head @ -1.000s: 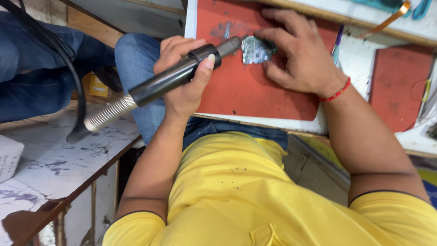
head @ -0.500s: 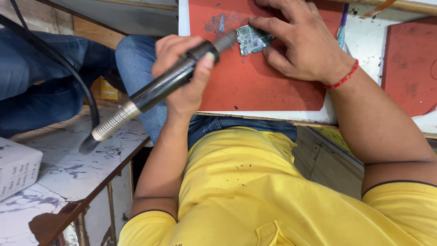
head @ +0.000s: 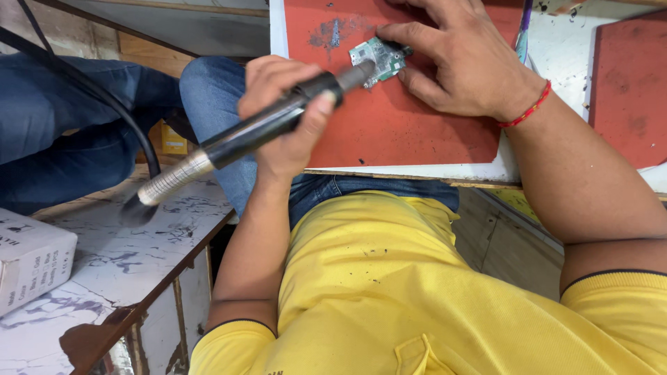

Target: The person cleans a small circuit board with a purple tool and then uses a hot air gun to apply heat to the board. The person holds the board steady with one hand while operating the tool with the other.

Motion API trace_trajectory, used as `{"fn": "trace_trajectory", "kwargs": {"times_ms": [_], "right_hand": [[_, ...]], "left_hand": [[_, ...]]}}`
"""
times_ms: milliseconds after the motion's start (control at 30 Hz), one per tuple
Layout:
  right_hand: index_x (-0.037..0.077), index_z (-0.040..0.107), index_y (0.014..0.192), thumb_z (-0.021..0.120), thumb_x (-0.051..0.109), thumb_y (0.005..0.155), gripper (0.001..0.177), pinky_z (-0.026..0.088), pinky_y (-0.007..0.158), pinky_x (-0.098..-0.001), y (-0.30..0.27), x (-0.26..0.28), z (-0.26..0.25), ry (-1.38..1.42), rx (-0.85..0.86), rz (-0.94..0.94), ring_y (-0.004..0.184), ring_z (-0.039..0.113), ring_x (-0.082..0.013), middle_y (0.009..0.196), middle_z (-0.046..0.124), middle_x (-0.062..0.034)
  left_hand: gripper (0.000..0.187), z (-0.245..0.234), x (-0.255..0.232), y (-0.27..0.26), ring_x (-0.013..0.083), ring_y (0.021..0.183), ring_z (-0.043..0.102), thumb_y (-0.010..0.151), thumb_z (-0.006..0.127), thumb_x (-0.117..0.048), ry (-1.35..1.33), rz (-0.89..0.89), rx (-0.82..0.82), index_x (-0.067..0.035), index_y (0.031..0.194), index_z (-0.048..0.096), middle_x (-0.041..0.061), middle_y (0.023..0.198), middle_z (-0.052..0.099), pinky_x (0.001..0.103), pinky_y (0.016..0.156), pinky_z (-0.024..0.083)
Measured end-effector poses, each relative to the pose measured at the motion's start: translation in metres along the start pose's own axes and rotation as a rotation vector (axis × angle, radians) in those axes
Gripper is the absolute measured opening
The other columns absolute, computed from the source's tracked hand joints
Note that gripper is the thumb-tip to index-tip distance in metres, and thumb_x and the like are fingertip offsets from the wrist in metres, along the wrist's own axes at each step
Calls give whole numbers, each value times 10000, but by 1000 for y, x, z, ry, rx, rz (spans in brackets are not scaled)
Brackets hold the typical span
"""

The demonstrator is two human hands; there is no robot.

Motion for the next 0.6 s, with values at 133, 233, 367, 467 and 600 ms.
{"fn": "trace_trajectory", "kwargs": {"times_ms": [133,233,367,467,600], "right_hand": [[-70,608,1326,763,99,872,509,443,1087,-506,-1,-4,-1,73,-15,10,1291,529,-424,1404,550,-224],[-64,606,1359,726,65,889,502,448,1105,-478,-4,-8,2,82,-4,39,1297,534,-403,1420,553,-210],[-51,613,1369,716,50,923,468,448,1130,-467,-4,-9,5,49,-3,37,1321,538,-384,1438,559,-198],[-67,609,1355,704,31,914,462,446,1173,-483,-4,-8,2,37,-18,30,1335,539,-382,1444,562,-198],[-92,587,1362,637,-35,945,424,464,1203,-448,-3,-9,3,106,-21,70,1352,543,-369,1461,553,-192]], "left_hand": [[353,-3,4,-1,249,1038,654,961,789,-329,24,-38,-80,-23,1111,694,89,1055,716,364,977,533],[337,-3,7,-1,246,1035,657,977,772,-317,-68,-56,-58,-26,1128,695,86,1060,725,377,1004,519],[314,-5,6,-4,250,1050,655,986,771,-297,-4,-43,-68,-27,1130,702,91,1045,721,376,1009,517],[306,-4,6,-2,241,1050,641,976,772,-288,-19,-60,-67,-28,1123,706,94,1030,725,376,1007,511],[344,-6,5,-1,231,1073,636,978,775,-322,-17,-70,-93,-29,1140,694,99,1096,717,376,1010,515]]}}
Point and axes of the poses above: each hand's wrist, its own y-axis towards the middle knuckle, its own z-axis out of the palm, x = y × z, the point moved 9 cm from there along y, towards the middle knuckle
